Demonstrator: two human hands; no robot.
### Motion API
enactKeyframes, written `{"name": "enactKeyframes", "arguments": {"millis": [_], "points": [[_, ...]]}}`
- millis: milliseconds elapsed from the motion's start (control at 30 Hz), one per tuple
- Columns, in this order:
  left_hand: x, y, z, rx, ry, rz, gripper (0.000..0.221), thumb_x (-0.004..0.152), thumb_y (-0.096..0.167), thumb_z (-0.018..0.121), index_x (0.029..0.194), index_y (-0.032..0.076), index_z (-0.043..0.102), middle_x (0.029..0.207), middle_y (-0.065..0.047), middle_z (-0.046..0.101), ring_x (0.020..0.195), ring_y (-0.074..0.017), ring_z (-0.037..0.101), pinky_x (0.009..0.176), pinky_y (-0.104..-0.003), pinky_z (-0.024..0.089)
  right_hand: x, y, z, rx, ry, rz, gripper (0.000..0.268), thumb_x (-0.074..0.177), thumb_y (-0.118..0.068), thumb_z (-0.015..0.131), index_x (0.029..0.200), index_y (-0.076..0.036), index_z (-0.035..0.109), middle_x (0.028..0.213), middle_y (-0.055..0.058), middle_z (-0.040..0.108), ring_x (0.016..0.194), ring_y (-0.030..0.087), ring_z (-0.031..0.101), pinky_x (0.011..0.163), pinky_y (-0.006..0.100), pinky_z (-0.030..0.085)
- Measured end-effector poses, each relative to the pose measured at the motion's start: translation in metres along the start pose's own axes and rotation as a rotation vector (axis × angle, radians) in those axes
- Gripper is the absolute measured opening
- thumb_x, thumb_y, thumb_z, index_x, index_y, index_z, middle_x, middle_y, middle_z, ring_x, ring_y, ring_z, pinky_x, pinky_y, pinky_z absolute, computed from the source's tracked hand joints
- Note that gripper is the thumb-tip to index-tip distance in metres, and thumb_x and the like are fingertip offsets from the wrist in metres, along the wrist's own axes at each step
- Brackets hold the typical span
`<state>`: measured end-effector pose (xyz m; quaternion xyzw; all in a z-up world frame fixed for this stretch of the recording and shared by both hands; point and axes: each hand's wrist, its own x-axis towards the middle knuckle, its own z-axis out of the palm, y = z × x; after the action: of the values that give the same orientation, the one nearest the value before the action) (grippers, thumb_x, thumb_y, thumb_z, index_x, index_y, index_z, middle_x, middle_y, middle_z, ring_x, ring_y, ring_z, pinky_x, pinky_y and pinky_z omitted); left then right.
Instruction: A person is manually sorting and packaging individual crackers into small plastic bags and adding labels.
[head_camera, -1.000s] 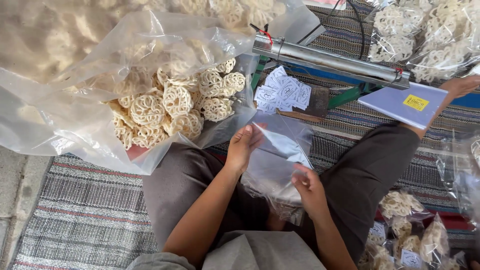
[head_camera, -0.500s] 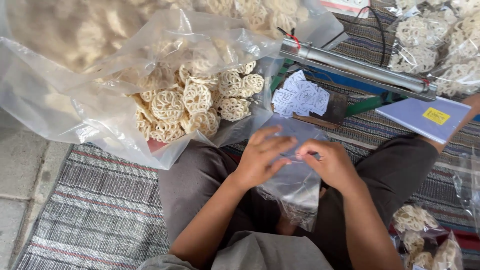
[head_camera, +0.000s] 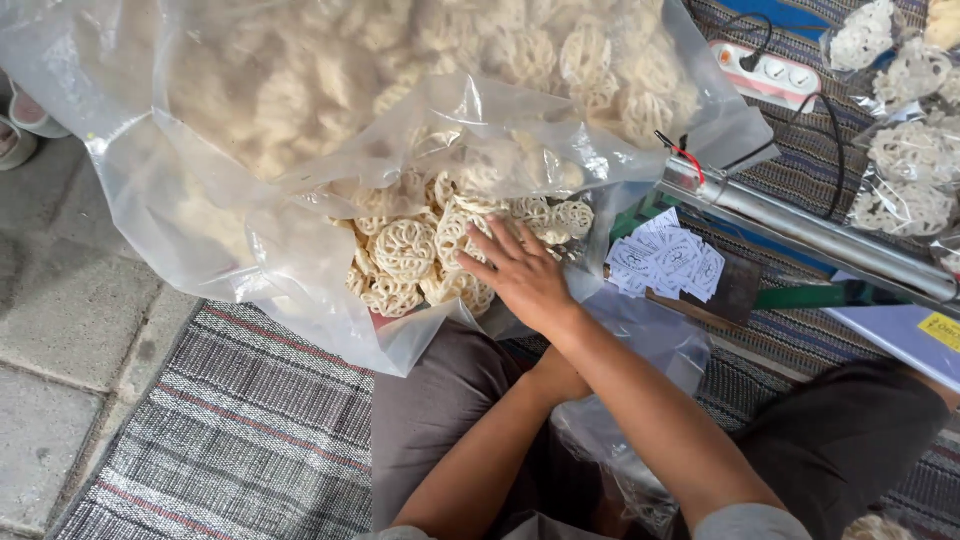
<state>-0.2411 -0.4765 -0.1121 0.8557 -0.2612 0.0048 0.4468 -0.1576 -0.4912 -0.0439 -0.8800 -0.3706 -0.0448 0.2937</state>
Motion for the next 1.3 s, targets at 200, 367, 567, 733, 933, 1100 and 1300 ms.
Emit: {"name": "enactKeyframes", "arguments": {"millis": [200, 367, 567, 733, 933, 1100, 1300], "points": [[0.001, -0.017, 0.008, 0.009, -0.004, -0.058, 0.013, 0.086, 0.028, 0.076, 0.081, 0.016, 0.072, 0.075, -0.001, 0.067, 0.069, -0.0234, 0.069, 0.063, -0.034, 0.055, 0.023, 0.029, 0.021, -0.480, 0.097, -0.275, 0.047, 0.096, -0.012, 0.075, 0.140, -0.005, 0.061, 0.130, 0.018, 0.067, 0.122, 0.029, 0.065, 0.108, 0.041, 0.050], [0.000, -0.024, 0.021, -0.035, -0.048, -0.085, 0.022, 0.087, 0.033, 0.076, 0.080, 0.013, 0.071, 0.078, -0.003, 0.066, 0.069, -0.0267, 0.070, 0.059, -0.035, 0.054, -0.042, 0.034, -0.023, -0.012, 0.251, 0.153, 0.057, 0.089, -0.012, 0.078, 0.143, -0.015, 0.060, 0.114, 0.012, 0.073, 0.103, 0.027, 0.073, 0.086, 0.038, 0.060], [0.001, 0.010, -0.012, -0.337, -0.120, -0.019, 0.005, 0.089, 0.022, 0.076, 0.094, 0.023, 0.078, 0.110, -0.003, 0.070, 0.095, -0.0278, 0.075, 0.075, -0.035, 0.060, -0.150, 0.060, -0.088, 0.546, 0.396, 0.551, 0.054, 0.102, -0.010, 0.059, 0.153, -0.005, 0.042, 0.114, 0.020, 0.070, 0.099, 0.024, 0.071, 0.083, 0.036, 0.059], [0.000, 0.019, -0.015, -0.543, -0.108, -0.010, 0.006, 0.090, 0.012, 0.077, 0.093, 0.016, 0.081, 0.102, -0.012, 0.066, 0.093, -0.0338, 0.073, 0.077, -0.037, 0.058, -0.185, 0.039, -0.118, 0.301, 0.321, 0.614, 0.049, 0.103, -0.014, 0.060, 0.151, -0.011, 0.052, 0.115, 0.021, 0.070, 0.107, 0.032, 0.071, 0.084, 0.044, 0.059], [-0.002, 0.019, -0.017, -0.665, -0.063, 0.046, 0.008, 0.088, 0.013, 0.081, 0.096, 0.015, 0.082, 0.102, -0.015, 0.061, 0.092, -0.0353, 0.068, 0.079, -0.040, 0.055, -0.170, 0.001, -0.144, 0.153, 0.078, 0.553, 0.042, 0.102, -0.012, 0.060, 0.143, -0.014, 0.062, 0.117, 0.016, 0.073, 0.106, 0.037, 0.072, 0.087, 0.048, 0.058], [-0.002, 0.018, -0.015, -0.725, -0.066, 0.008, 0.007, 0.087, 0.008, 0.082, 0.095, 0.009, 0.082, 0.111, -0.022, 0.066, 0.103, -0.0405, 0.069, 0.090, -0.045, 0.055, -0.169, 0.000, -0.147, -0.062, -0.143, 0.447, 0.029, 0.100, -0.026, 0.064, 0.125, -0.013, 0.072, 0.118, 0.016, 0.073, 0.120, 0.044, 0.062, 0.100, 0.060, 0.043], [-0.001, 0.029, -0.028, -0.735, -0.044, -0.005, 0.005, 0.090, 0.007, 0.079, 0.095, 0.008, 0.080, 0.120, -0.024, 0.065, 0.113, -0.0473, 0.067, 0.093, -0.050, 0.054, -0.169, 0.004, -0.130, -0.304, -0.541, 0.670, 0.055, 0.100, -0.065, 0.045, 0.101, -0.020, 0.078, 0.112, 0.002, 0.078, 0.143, 0.032, 0.046, 0.122, 0.062, 0.014]]}}
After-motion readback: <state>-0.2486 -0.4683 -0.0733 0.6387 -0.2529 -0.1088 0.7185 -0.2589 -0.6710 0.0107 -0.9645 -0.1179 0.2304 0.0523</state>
